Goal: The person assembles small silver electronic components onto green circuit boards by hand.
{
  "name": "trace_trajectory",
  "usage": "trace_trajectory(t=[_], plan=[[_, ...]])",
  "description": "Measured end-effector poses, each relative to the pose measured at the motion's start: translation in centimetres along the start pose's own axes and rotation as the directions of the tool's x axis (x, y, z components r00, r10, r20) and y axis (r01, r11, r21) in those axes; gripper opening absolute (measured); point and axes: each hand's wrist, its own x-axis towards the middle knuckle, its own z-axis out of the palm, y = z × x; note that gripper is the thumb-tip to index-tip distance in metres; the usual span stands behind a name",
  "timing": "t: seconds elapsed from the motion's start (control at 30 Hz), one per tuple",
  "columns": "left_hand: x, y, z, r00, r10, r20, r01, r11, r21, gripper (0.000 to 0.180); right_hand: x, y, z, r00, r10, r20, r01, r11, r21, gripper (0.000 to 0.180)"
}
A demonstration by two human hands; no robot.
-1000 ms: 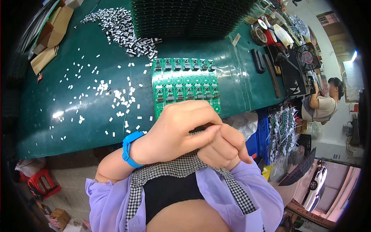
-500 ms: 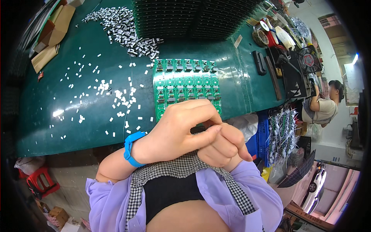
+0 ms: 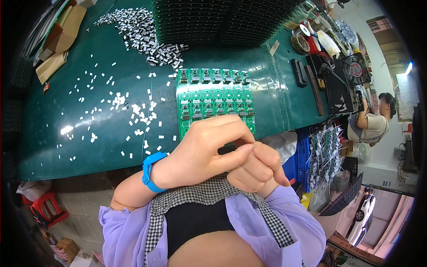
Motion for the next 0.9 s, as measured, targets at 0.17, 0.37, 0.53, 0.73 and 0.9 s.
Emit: trace_trajectory(t=[0.17, 0.37, 0.53, 0.73, 0.9], plan=[[-0.03, -0.07, -0.05, 1.0, 0.002, -0.006, -0.002, 1.0, -0.001, 0.008, -0.01, -0.11, -0.25, 1.0, 0.018, 0.013, -0.018, 1.0, -0.011, 0.046], [0.01, 0.14, -0.1, 1.0, -0.016, 0.003, 0.016, 1.0, 0.014, 0.008, -0.35, 0.11, -0.5, 0.999, -0.01, 0.034, 0.011, 1.0, -0.026, 0.034], [-0.07, -0.16, -0.22, 1.0, 0.02, -0.01, -0.019, 0.998, 0.064, 0.011, -0.11, -0.09, -0.7, 0.999, 0.01, 0.035, -0.009, 1.0, -0.025, 0.033], [0.02, 0.03, -0.32, 0.999, 0.041, -0.001, -0.041, 0.998, 0.041, 0.012, -0.23, -0.03, -0.44, 1.0, 0.005, 0.01, -0.005, 1.0, -0.025, 0.036], [-0.06, -0.14, -0.25, 0.999, 0.037, -0.005, -0.036, 0.998, 0.045, 0.011, -0.3, -0.1, -0.37, 1.0, 0.008, -0.009, -0.009, 1.0, -0.029, 0.036]])
